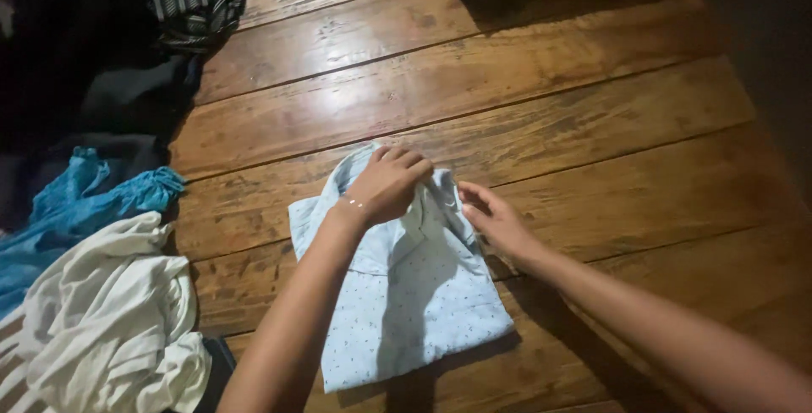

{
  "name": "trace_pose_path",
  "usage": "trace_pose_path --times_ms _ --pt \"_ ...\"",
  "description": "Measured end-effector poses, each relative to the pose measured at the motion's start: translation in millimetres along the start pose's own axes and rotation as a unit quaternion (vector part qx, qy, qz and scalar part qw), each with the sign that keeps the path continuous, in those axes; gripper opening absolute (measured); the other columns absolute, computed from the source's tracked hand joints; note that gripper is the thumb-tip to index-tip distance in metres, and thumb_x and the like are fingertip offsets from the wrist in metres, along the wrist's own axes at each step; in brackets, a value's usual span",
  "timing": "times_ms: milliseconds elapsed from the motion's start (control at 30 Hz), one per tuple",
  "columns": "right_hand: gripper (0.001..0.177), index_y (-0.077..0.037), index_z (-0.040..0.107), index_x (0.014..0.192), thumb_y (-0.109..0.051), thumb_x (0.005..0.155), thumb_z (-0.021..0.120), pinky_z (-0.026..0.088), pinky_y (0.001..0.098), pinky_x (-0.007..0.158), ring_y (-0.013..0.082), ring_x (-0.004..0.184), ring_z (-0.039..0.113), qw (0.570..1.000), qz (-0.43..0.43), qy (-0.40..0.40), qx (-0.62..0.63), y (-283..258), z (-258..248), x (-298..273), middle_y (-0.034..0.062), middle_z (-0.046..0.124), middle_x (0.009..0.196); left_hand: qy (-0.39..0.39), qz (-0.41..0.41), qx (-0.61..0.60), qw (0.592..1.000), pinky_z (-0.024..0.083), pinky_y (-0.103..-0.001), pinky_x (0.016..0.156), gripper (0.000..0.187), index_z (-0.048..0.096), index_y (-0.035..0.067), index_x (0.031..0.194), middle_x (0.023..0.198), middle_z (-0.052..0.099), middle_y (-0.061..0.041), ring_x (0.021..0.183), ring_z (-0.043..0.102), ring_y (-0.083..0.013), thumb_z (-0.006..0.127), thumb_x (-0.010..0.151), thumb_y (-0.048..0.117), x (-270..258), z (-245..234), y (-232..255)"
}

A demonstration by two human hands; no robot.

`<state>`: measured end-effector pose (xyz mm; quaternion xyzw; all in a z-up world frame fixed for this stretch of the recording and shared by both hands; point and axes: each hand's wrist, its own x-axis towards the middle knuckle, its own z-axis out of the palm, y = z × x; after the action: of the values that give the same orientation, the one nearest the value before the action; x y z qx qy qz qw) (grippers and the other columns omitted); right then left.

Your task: Folding a white patterned shirt on a wooden floor.

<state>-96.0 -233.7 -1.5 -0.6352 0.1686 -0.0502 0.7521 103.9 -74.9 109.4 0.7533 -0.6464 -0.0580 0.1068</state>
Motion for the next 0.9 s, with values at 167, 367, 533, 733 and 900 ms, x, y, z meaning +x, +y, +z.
trace_pose_path --times_ms 167,367,533,733,900 --pt "0.050 -0.004 0.058 0.139 -0.022 0.094 0.069 0.054 0.0284 0.093 0.0124 0.106 0.064 0.993 0.102 -0.024 -0.061 -11 5 16 0.0038 0.070 0.119 0.051 0.005 -0.044 0.998 0.046 -0.046 0.095 0.027 0.067 0.015 0.112 0.110 0.064 -0.004 0.114 0.057 -0.0292 0.061 0.087 0.004 -10 -1 -4" --pt "0.045 -0.002 0.061 0.122 -0.022 0.085 0.078 0.055 0.0275 0.081 0.0091 0.093 0.064 0.995 0.034 -0.049 -0.085 20 -1 38 0.0026 0.070 0.108 -0.007 -0.002 -0.083 0.997 0.046 -0.046 0.095 0.019 0.075 0.016 0.087 0.105 0.063 -0.005 0.113 0.054 -0.0312 0.067 0.074 0.005 -12 -27 6" --pt "0.035 -0.001 0.072 0.108 -0.033 0.095 0.071 0.053 0.0288 0.066 0.0134 0.074 0.064 0.964 0.203 -0.069 -0.159 -39 17 34 0.0050 0.074 0.090 0.055 0.040 -0.129 0.989 0.042 -0.048 0.105 0.018 0.073 0.011 0.082 0.115 0.066 -0.006 0.124 0.050 -0.0363 0.066 0.069 0.001 -20 -48 9" --pt "0.032 -0.012 0.068 0.113 -0.004 0.082 0.065 0.056 0.0342 0.067 0.0144 0.077 0.065 0.953 0.276 -0.065 -0.110 -19 15 28 0.0058 0.072 0.094 0.013 0.023 -0.154 0.988 0.045 -0.045 0.098 0.014 0.072 0.010 0.081 0.113 0.065 -0.005 0.117 0.054 -0.0335 0.066 0.071 0.002 -21 -53 13" --pt "0.045 0.001 0.061 0.121 -0.010 0.083 0.081 0.056 0.0306 0.075 0.0141 0.087 0.066 0.929 0.203 -0.116 -0.287 52 -12 45 0.0081 0.070 0.103 0.008 0.017 -0.152 0.988 0.045 -0.046 0.096 0.019 0.072 0.011 0.085 0.113 0.066 -0.006 0.113 0.055 -0.0329 0.063 0.073 0.001 -18 -53 15"
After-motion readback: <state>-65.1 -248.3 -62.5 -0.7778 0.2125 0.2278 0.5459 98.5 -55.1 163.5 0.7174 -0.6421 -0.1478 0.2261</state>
